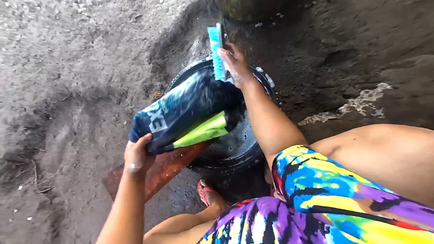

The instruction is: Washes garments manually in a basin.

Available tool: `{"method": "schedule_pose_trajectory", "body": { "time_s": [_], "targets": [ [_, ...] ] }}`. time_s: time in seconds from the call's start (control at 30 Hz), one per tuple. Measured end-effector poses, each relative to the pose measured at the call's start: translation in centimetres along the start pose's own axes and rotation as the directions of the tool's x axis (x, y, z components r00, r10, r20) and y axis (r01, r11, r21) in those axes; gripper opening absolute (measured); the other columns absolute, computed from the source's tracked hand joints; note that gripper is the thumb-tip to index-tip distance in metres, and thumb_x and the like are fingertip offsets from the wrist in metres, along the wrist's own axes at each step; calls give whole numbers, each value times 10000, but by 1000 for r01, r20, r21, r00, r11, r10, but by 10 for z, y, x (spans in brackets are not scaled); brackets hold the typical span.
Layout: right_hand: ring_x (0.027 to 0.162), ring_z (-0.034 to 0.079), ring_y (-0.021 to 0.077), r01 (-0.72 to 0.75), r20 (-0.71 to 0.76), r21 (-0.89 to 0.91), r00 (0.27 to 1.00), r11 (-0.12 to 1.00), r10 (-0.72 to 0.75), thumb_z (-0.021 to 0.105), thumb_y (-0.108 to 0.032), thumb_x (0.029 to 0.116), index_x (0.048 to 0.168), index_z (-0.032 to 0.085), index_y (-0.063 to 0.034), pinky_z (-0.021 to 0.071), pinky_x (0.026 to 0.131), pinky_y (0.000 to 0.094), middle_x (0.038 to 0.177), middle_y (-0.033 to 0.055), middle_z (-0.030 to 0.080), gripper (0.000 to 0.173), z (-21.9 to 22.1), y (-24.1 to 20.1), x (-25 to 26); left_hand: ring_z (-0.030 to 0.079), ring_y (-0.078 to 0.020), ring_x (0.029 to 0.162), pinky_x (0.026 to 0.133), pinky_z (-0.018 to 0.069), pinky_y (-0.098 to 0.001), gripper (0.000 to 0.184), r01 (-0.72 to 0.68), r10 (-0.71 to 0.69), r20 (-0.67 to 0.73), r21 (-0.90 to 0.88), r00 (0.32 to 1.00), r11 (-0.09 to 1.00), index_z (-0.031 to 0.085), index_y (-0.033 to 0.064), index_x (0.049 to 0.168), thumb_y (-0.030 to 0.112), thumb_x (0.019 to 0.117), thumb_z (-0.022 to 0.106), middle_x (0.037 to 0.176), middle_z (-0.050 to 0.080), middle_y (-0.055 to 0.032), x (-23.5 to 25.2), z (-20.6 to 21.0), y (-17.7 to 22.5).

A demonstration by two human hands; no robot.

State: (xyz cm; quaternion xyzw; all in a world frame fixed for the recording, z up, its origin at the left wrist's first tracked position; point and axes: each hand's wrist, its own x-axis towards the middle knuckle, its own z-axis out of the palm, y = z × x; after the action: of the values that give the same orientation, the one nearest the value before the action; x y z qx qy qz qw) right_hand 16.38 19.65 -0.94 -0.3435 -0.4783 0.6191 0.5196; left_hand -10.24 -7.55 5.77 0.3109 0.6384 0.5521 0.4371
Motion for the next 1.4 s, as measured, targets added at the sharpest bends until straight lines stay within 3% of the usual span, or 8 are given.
{"method": "schedule_pose_trajectory", "body": {
  "time_s": [0.27, 0.4, 0.5, 0.6, 0.8, 0.97, 1.23, 1.4],
  "targets": [
    [1364, 475, 519, -675, -555, -544, 735, 498, 390, 692, -405, 960, 1544, 367, 24, 438, 1084, 651, 1513, 363, 411, 794, -60, 148, -98, 637, -314, 1193, 1042, 500, -529, 609, 457, -398, -289, 775, 870, 436, 469, -19, 1448, 360, 1008, 656, 1294, 632, -238, -32, -85, -52],
    [1292, 575, 421, -259, -80, -763, 947, 592, 311, 719, -391, 924, 1502, 462, -31, 485, 1064, 611, 1431, 265, 554, 728, 87, 141, -129, 621, -461, 1208, 1030, 457, -648, 509, 368, -432, -336, 930, 837, -10, 569, -78, 1313, 358, 1050, 569, 1248, 639, -319, -12, -65, -57],
    [1253, 608, 376, 151, 470, -767, 794, 624, 386, 696, -418, 941, 1595, 396, -246, 531, 955, 614, 1490, 169, 541, 740, 198, 123, -179, 646, -457, 1174, 943, 514, -654, 372, 293, -482, -373, 927, 793, -235, 619, -56, 1207, 259, 1049, 500, 1221, 659, -292, -17, -64, -61],
    [1203, 644, 372, 225, 533, -760, 753, 610, 387, 669, -396, 973, 1564, 457, -293, 542, 933, 598, 1384, 172, 625, 636, 174, 134, -176, 654, -466, 1159, 921, 525, -656, 331, 311, -452, -435, 893, 779, -325, 619, -76, 1184, 201, 1016, 552, 1202, 666, -301, -34, -77, -58],
    [1194, 602, 508, -265, -140, -925, 903, 271, 406, 619, -473, 977, 1622, 340, -212, 503, 924, 693, 1445, 305, 516, 750, 32, 169, -72, 673, -431, 1146, 915, 535, -615, 340, 322, -393, -453, 877, 800, -356, 600, -70, 1214, 207, 1028, 535, 1202, 678, -274, -42, -69, -68],
    [1088, 669, 403, -58, 212, -850, 873, 524, 439, 681, -423, 954, 1587, 413, -231, 570, 852, 597, 1339, 234, 602, 714, 182, 142, -165, 674, -403, 1155, 921, 548, -587, 353, 287, -416, -455, 868, 787, -405, 596, -54, 1227, 222, 1007, 579, 1219, 679, -244, -40, -70, -73],
    [1236, 596, 465, -197, -35, -937, 874, 288, 484, 587, -512, 999, 1645, 283, -255, 492, 977, 674, 1457, 260, 528, 759, 20, 161, -65, 669, -401, 1164, 912, 546, -595, 347, 278, -432, -446, 875, 784, -397, 608, -43, 1211, 229, 994, 603, 1235, 674, -238, -41, -66, -67],
    [1318, 555, 412, -566, -224, -547, 809, 616, 544, 680, -455, 970, 1506, 496, -82, 437, 1088, 628, 1413, 257, 581, 678, 1, 130, -56, 661, -366, 1120, 994, 489, -591, 415, 282, -423, -146, 918, 894, 280, 605, -28, 1299, 312, 1105, 467, 1169, 676, -255, -43, -80, -46]
  ]
}}
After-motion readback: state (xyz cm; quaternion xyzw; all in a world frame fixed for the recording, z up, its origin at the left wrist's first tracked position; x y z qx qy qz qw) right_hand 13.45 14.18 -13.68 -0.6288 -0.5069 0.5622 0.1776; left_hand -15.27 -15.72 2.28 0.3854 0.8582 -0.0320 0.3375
